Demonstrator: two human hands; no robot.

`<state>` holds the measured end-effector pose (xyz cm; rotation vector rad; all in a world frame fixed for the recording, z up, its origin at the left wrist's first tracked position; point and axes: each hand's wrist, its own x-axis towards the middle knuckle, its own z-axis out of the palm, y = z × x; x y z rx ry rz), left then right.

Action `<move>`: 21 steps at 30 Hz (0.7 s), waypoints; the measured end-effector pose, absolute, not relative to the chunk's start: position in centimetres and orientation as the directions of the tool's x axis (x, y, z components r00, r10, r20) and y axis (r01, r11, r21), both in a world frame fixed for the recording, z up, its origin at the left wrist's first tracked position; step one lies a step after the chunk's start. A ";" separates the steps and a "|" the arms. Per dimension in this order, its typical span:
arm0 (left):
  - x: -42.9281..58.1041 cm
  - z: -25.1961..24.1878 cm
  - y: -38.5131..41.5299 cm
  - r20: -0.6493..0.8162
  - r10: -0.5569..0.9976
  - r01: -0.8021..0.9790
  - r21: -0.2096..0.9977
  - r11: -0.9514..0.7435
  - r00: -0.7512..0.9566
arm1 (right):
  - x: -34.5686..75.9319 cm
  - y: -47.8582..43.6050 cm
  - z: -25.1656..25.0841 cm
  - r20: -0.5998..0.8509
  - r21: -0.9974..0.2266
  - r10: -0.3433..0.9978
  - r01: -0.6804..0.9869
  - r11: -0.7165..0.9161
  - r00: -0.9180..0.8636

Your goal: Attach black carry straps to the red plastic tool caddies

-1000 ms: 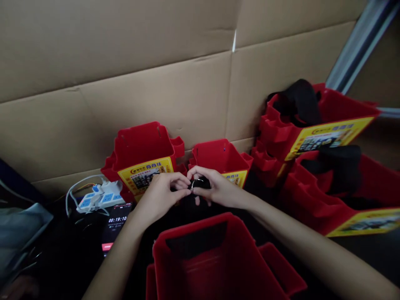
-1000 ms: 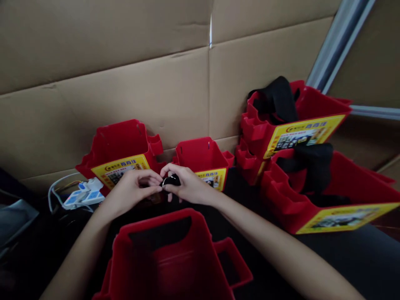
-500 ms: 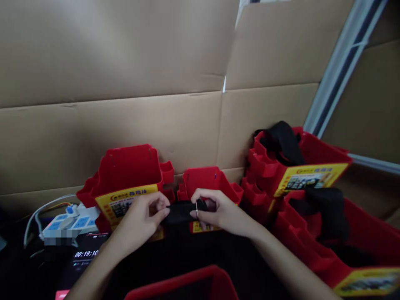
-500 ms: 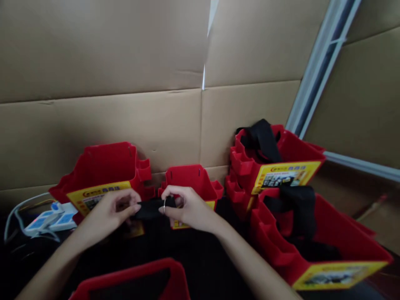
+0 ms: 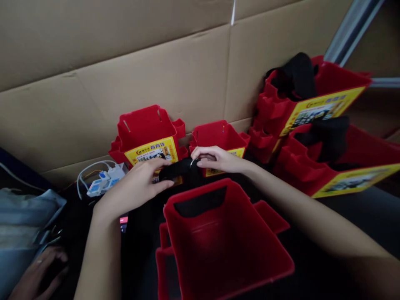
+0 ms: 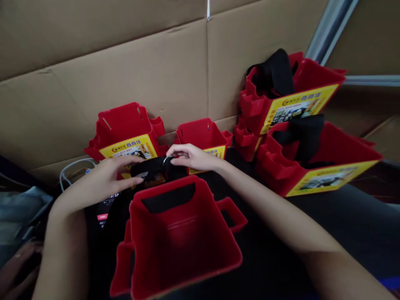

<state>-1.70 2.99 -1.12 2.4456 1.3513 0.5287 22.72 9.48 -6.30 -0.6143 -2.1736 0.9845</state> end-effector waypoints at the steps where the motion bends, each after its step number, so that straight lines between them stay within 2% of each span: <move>1: -1.1 -1.2 2.9 0.220 0.829 0.720 0.415 -0.556 0.514 | 22.6 9.1 -6.1 0.399 -0.762 0.630 0.140 0.632 -0.666; 3: 0.6 -1.7 3.1 0.292 0.774 0.657 0.412 -0.632 0.562 | 22.8 8.2 -5.7 0.461 -0.682 0.580 0.150 0.716 -0.672; 5: 2.4 -2.5 3.9 0.306 0.735 0.581 0.460 -0.671 0.606 | 23.3 7.6 -5.6 0.471 -0.609 0.535 0.180 0.772 -0.701; 9: 4.3 -4.2 6.2 0.270 0.788 0.503 0.646 -0.574 0.553 | 24.4 7.8 -5.9 0.445 -0.578 0.554 0.247 0.778 -0.704; 11: 4.2 -4.8 6.8 0.256 0.821 0.506 0.683 -0.527 0.510 | 24.6 8.2 -6.0 0.457 -0.590 0.573 0.250 0.768 -0.681; 14: 3.5 -5.3 7.1 0.268 0.816 0.518 0.662 -0.542 0.512 | 24.5 8.7 -6.3 0.497 -0.611 0.591 0.227 0.758 -0.635; 18: 3.3 -5.7 7.2 0.413 0.794 0.533 0.590 -0.606 0.445 | 24.1 8.9 -6.7 0.541 -0.619 0.621 0.231 0.750 -0.567; 21: 3.6 -6.0 7.2 0.454 0.773 0.534 0.560 -0.634 0.442 | 23.9 8.8 -6.9 0.549 -0.624 0.624 0.225 0.749 -0.556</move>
